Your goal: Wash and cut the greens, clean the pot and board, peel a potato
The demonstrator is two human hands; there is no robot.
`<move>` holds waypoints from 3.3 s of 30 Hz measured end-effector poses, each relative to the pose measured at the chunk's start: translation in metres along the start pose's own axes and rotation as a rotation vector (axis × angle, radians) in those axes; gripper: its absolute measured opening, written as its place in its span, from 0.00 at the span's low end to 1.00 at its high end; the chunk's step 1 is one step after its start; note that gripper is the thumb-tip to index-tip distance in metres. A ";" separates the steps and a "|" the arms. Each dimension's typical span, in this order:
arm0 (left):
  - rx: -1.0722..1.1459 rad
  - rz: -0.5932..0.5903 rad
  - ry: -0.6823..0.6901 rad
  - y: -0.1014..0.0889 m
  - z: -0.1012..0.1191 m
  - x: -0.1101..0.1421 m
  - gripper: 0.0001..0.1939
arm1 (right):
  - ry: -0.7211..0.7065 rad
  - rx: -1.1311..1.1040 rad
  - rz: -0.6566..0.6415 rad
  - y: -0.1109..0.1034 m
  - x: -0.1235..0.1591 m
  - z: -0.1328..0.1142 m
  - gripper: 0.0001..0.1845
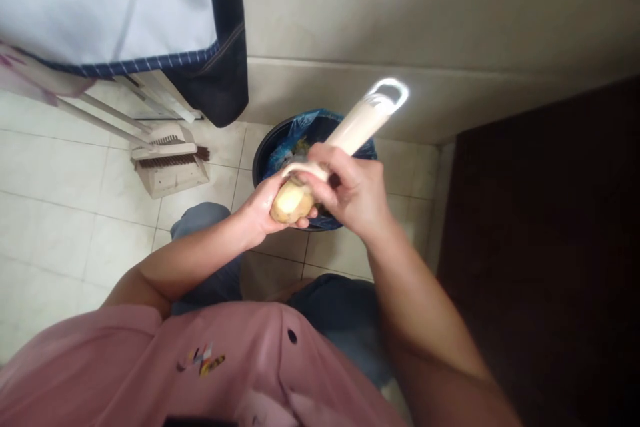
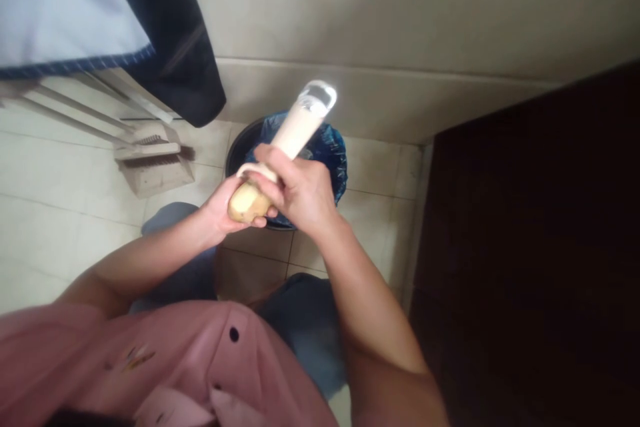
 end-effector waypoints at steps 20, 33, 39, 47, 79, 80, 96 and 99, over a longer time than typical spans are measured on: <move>0.104 0.170 0.068 -0.005 0.001 0.000 0.19 | -0.008 -0.150 0.060 -0.004 0.005 -0.011 0.19; 0.005 -0.005 -0.003 0.002 0.004 0.007 0.22 | 0.092 -0.079 0.029 0.006 -0.002 0.013 0.24; -0.106 -0.103 0.001 0.002 0.001 0.012 0.28 | 0.277 0.206 -0.174 0.016 0.004 0.054 0.18; -0.300 -0.032 0.190 -0.003 0.005 0.012 0.26 | 0.195 0.053 0.109 -0.008 0.001 0.031 0.19; -1.080 0.249 0.473 0.005 0.012 0.027 0.25 | 0.122 -0.221 0.023 -0.026 -0.003 0.015 0.21; -1.093 0.258 0.472 0.004 0.012 0.026 0.25 | 0.121 -0.234 -0.004 -0.025 -0.003 0.013 0.21; -0.908 0.141 0.494 0.001 0.008 0.020 0.33 | 0.177 -0.189 0.104 -0.020 -0.001 0.037 0.17; -0.856 0.137 0.445 -0.002 0.007 0.016 0.32 | 0.131 -0.244 0.115 -0.016 -0.001 0.033 0.19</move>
Point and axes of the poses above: each hand's wrist, its own x-axis away from the middle knuckle, its own y-axis out of the palm, z = x × y, the point moved 3 cm from there along -x, towards the middle knuckle, and after that the axes turned 5 degrees about -y, right-handed, at the moved point
